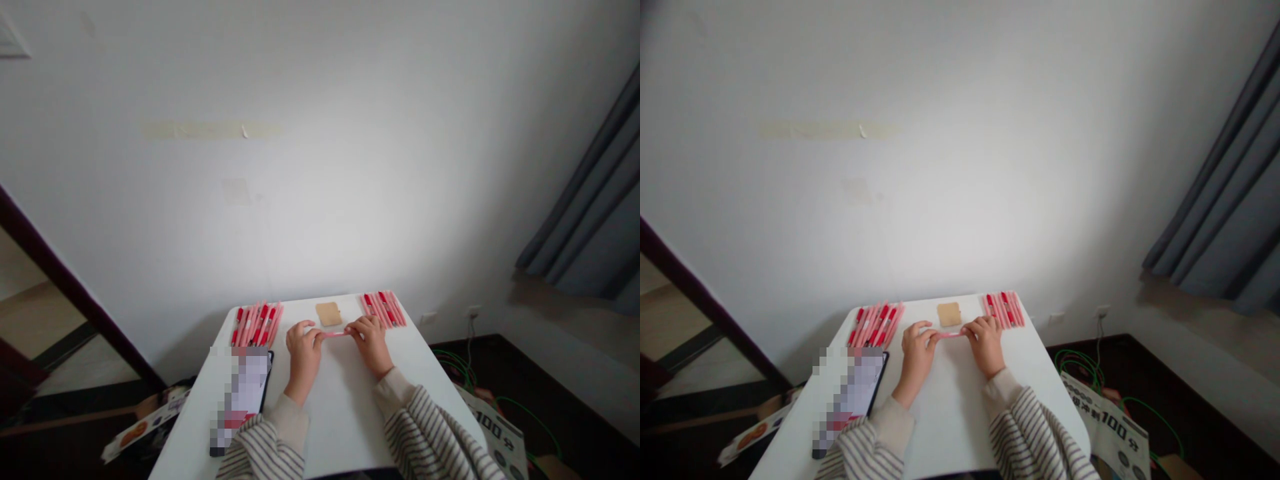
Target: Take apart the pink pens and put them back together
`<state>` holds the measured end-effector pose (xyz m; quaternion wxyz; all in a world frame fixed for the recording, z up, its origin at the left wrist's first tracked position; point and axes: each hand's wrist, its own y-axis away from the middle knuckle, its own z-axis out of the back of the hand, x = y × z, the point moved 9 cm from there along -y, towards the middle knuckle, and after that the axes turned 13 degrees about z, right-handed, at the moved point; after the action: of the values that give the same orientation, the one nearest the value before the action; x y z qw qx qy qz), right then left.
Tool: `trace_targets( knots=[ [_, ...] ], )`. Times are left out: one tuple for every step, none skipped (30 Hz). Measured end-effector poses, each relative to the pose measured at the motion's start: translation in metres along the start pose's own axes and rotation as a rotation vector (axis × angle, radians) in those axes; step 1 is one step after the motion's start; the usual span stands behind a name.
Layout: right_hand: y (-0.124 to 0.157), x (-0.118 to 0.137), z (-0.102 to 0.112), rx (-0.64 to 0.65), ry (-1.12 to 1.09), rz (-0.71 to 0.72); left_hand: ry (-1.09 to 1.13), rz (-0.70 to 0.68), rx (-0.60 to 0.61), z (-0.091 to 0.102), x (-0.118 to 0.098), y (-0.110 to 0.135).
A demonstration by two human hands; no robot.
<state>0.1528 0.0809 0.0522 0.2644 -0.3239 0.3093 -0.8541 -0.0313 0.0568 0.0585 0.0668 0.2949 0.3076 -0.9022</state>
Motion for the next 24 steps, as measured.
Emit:
trace_targets(
  knots=[
    [0.0, 0.0, -0.001, 0.004, -0.001, -0.001, -0.002, -0.001, 0.001, 0.0, 0.0, 0.0],
    [0.0, -0.001, -0.002, 0.008, -0.003, -0.003, -0.002, -0.003, 0.0, 0.0, 0.0, 0.0],
    [0.0, -0.001, -0.003, 0.013, -0.002, -0.006, -0.003, -0.006, -0.002, 0.0, 0.0, 0.0],
    [0.001, -0.002, -0.003, 0.018, 0.003, -0.011, -0.003, -0.011, -0.004, 0.0, -0.001, 0.0],
    [0.001, -0.002, -0.004, 0.024, 0.011, -0.017, -0.002, -0.017, -0.007, 0.001, -0.002, 0.001],
    [0.001, -0.003, -0.005, 0.031, 0.021, -0.023, -0.002, -0.025, -0.011, 0.002, -0.004, 0.001],
    [0.001, -0.003, -0.005, 0.039, 0.031, -0.028, -0.002, -0.033, -0.017, 0.003, -0.005, 0.001],
    [0.001, -0.003, -0.006, 0.047, 0.037, -0.032, -0.002, -0.041, -0.025, 0.005, -0.007, 0.002],
    [0.001, -0.003, -0.007, 0.053, 0.041, -0.037, -0.003, -0.048, -0.033, 0.007, -0.009, 0.002],
    [0.001, -0.004, -0.007, 0.056, 0.042, -0.042, -0.004, -0.055, -0.04, 0.008, -0.01, 0.003],
    [0.001, -0.004, -0.007, 0.055, 0.042, -0.047, -0.006, -0.06, -0.045, 0.009, -0.011, 0.003],
    [0.002, -0.004, -0.007, 0.05, 0.041, -0.051, -0.01, -0.064, -0.047, 0.009, -0.012, 0.003],
    [0.002, -0.004, -0.006, 0.044, 0.039, -0.052, -0.013, -0.065, -0.049, 0.009, -0.013, 0.003],
    [0.001, -0.004, -0.005, 0.035, 0.037, -0.051, -0.016, -0.065, -0.049, 0.009, -0.012, 0.003],
    [0.001, -0.003, -0.004, 0.025, 0.035, -0.046, -0.017, -0.062, -0.051, 0.009, -0.012, 0.003],
    [0.001, -0.003, -0.003, 0.015, 0.032, -0.04, -0.016, -0.057, -0.053, 0.009, -0.011, 0.003],
    [0.001, -0.002, -0.002, 0.005, 0.029, -0.032, -0.013, -0.05, -0.055, 0.008, -0.009, 0.003],
    [0.001, -0.001, -0.001, -0.003, 0.027, -0.025, -0.009, -0.043, -0.055, 0.008, -0.008, 0.003],
    [0.001, -0.001, 0.0, -0.009, 0.024, -0.021, -0.003, -0.036, -0.053, 0.007, -0.006, 0.002],
    [0.001, -0.001, 0.0, -0.012, 0.021, -0.019, 0.003, -0.03, -0.05, 0.006, -0.005, 0.002],
    [0.001, -0.001, 0.001, -0.013, 0.017, -0.019, 0.009, -0.025, -0.046, 0.006, -0.004, 0.002],
    [0.001, -0.001, 0.001, -0.014, 0.014, -0.02, 0.016, -0.022, -0.042, 0.005, -0.003, 0.002],
    [0.001, -0.001, 0.001, -0.012, 0.011, -0.021, 0.022, -0.019, -0.039, 0.005, -0.003, 0.002],
    [0.001, -0.001, 0.0, -0.01, 0.007, -0.02, 0.026, -0.015, -0.036, 0.005, -0.002, 0.002]
  ],
)
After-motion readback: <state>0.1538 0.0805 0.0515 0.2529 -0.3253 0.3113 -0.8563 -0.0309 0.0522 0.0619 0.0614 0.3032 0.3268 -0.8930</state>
